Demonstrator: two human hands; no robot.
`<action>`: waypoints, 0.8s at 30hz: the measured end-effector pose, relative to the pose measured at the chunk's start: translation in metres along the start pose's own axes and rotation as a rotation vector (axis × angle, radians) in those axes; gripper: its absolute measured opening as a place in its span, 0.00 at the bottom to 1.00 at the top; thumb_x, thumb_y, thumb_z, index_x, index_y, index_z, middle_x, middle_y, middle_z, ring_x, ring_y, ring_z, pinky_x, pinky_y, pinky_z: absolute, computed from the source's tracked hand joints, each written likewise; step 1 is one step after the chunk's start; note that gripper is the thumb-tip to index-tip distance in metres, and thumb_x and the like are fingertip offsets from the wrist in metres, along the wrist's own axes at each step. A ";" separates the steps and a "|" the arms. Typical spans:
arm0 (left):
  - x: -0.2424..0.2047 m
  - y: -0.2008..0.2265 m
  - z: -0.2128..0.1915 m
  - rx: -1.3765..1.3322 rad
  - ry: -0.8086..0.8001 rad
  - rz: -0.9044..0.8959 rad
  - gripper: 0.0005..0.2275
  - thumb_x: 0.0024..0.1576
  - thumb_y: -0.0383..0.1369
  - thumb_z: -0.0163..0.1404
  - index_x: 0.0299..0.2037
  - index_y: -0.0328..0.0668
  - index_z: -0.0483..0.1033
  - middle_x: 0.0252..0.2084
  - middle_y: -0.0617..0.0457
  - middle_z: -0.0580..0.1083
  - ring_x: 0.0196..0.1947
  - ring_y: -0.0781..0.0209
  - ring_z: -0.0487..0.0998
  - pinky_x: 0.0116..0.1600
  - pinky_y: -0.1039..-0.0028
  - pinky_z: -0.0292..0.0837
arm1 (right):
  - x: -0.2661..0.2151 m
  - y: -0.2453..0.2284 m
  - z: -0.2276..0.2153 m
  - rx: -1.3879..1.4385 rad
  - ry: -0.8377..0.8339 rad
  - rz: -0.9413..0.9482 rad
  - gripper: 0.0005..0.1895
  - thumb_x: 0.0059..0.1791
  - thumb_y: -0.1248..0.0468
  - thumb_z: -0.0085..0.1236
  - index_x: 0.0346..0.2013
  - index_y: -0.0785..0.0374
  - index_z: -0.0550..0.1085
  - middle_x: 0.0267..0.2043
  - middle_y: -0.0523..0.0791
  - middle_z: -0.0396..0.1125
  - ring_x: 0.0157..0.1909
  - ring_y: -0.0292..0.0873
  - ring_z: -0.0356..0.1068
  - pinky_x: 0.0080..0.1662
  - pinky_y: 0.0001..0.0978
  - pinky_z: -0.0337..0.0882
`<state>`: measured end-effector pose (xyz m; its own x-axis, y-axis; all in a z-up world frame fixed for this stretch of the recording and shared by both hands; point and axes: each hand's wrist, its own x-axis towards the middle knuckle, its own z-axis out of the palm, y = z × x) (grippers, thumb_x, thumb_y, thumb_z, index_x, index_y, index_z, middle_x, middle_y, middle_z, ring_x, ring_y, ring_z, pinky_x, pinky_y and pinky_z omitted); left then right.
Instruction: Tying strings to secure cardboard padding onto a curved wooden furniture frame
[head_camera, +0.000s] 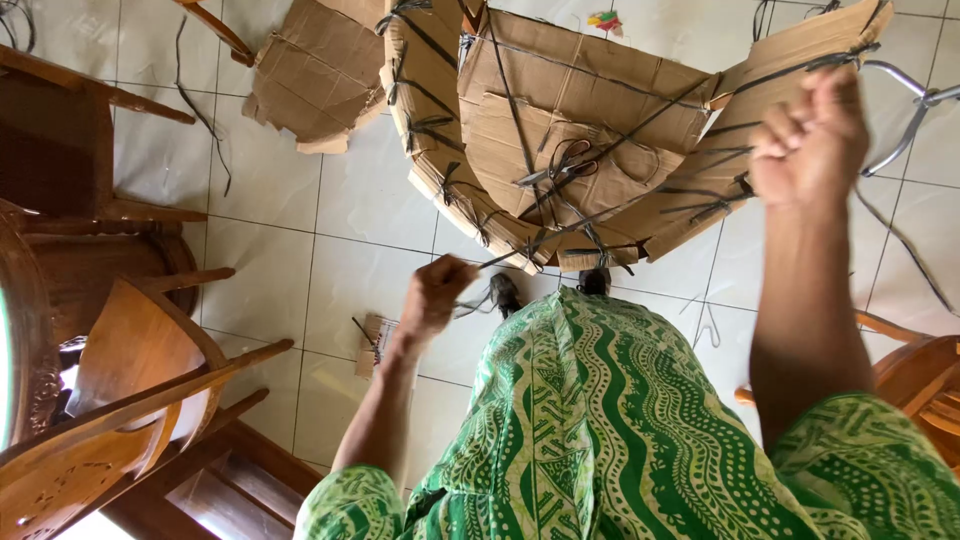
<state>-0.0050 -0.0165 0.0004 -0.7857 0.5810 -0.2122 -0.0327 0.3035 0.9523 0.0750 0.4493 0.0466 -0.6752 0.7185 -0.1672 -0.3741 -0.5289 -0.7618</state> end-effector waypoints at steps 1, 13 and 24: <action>-0.006 -0.004 -0.016 0.148 0.041 -0.079 0.11 0.61 0.38 0.54 0.34 0.39 0.80 0.22 0.58 0.72 0.17 0.70 0.64 0.21 0.77 0.56 | 0.010 -0.007 -0.012 -0.056 0.046 -0.041 0.10 0.62 0.60 0.57 0.35 0.53 0.77 0.28 0.36 0.62 0.22 0.30 0.54 0.23 0.24 0.58; -0.024 0.116 0.036 -0.046 0.249 -0.371 0.25 0.65 0.51 0.47 0.60 0.37 0.76 0.48 0.32 0.78 0.54 0.37 0.79 0.64 0.47 0.67 | -0.087 0.046 0.075 -0.511 -0.725 0.192 0.20 0.57 0.59 0.45 0.51 0.72 0.75 0.13 0.41 0.55 0.14 0.33 0.55 0.22 0.19 0.59; -0.032 0.107 0.017 -0.089 0.025 -0.297 0.21 0.66 0.45 0.46 0.23 0.43 0.78 0.19 0.52 0.75 0.25 0.60 0.77 0.41 0.69 0.77 | -0.169 0.153 0.133 -0.702 -1.248 0.202 0.21 0.57 0.62 0.44 0.64 0.65 0.62 0.49 0.57 0.70 0.43 0.54 0.75 0.50 0.48 0.79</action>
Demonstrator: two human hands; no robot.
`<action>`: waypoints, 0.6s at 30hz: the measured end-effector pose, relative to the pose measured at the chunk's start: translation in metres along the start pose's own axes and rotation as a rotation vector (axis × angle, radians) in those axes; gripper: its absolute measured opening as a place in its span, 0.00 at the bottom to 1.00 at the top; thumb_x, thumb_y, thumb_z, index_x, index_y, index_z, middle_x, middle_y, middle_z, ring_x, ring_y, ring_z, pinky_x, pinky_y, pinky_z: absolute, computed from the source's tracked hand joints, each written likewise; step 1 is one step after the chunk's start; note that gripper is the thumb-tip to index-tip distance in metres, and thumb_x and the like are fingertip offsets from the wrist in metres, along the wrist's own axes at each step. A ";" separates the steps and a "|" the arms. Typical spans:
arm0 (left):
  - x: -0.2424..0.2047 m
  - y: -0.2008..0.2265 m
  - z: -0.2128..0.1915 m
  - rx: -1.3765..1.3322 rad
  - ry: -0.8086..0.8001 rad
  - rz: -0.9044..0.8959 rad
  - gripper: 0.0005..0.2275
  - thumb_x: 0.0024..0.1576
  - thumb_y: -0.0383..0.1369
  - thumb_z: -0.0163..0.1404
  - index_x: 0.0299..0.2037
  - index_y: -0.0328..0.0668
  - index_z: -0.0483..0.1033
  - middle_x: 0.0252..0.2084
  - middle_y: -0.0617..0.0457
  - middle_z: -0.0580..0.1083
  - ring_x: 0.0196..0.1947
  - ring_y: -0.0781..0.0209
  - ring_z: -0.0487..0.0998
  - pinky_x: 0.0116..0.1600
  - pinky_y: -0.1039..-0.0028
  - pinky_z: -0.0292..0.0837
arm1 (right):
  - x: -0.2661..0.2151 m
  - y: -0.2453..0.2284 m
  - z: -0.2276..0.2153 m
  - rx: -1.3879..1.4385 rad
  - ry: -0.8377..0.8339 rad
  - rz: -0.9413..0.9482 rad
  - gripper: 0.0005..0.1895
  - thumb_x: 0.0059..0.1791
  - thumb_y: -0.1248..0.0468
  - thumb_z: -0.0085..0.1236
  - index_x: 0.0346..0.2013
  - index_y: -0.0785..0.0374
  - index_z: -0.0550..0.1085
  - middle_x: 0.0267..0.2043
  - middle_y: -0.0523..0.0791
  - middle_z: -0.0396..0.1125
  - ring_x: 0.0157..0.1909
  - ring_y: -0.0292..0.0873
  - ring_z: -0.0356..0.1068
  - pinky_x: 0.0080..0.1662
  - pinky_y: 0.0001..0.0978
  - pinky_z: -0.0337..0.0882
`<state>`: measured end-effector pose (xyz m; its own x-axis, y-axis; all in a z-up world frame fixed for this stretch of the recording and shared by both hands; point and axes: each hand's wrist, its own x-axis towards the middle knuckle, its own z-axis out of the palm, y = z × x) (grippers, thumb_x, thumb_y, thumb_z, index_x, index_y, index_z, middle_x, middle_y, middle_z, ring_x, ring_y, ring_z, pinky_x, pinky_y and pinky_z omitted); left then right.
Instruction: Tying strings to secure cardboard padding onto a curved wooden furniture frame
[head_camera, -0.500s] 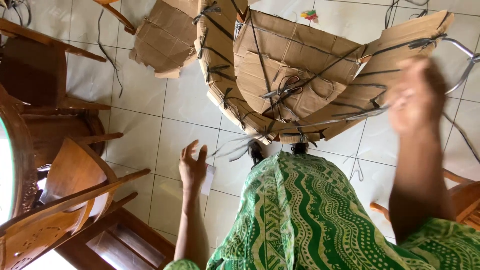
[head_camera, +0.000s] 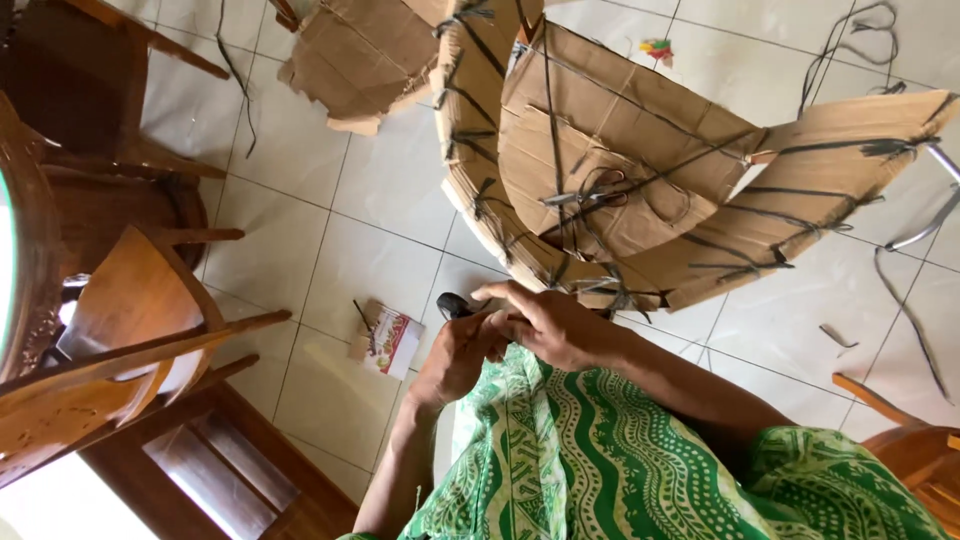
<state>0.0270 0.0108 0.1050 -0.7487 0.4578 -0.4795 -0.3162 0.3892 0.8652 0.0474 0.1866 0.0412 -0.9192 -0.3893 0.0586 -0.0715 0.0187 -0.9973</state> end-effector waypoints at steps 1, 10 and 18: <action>-0.002 -0.002 -0.012 -0.067 0.015 0.054 0.18 0.66 0.40 0.48 0.24 0.42 0.78 0.19 0.54 0.74 0.25 0.63 0.75 0.40 0.70 0.76 | 0.007 0.038 0.021 0.167 0.085 -0.101 0.22 0.60 0.54 0.36 0.64 0.63 0.61 0.63 0.55 0.62 0.56 0.49 0.71 0.59 0.44 0.78; -0.032 -0.048 -0.245 0.134 0.567 0.287 0.16 0.69 0.32 0.43 0.30 0.39 0.80 0.25 0.41 0.79 0.30 0.54 0.81 0.50 0.61 0.74 | 0.099 -0.020 -0.019 -0.410 0.150 0.359 0.11 0.55 0.54 0.55 0.36 0.55 0.79 0.21 0.46 0.71 0.25 0.42 0.66 0.38 0.36 0.69; -0.043 -0.088 -0.381 -0.156 0.432 0.383 0.07 0.66 0.28 0.49 0.37 0.37 0.78 0.33 0.47 0.79 0.36 0.60 0.80 0.52 0.68 0.77 | 0.110 -0.014 -0.031 -0.744 0.348 0.506 0.11 0.60 0.60 0.51 0.42 0.63 0.77 0.28 0.51 0.72 0.23 0.46 0.63 0.31 0.39 0.62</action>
<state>-0.1350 -0.3474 0.1049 -0.9852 0.1629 -0.0540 -0.0339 0.1239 0.9917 -0.0646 0.1721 0.0628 -0.9633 0.1176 -0.2412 0.2477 0.7352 -0.6310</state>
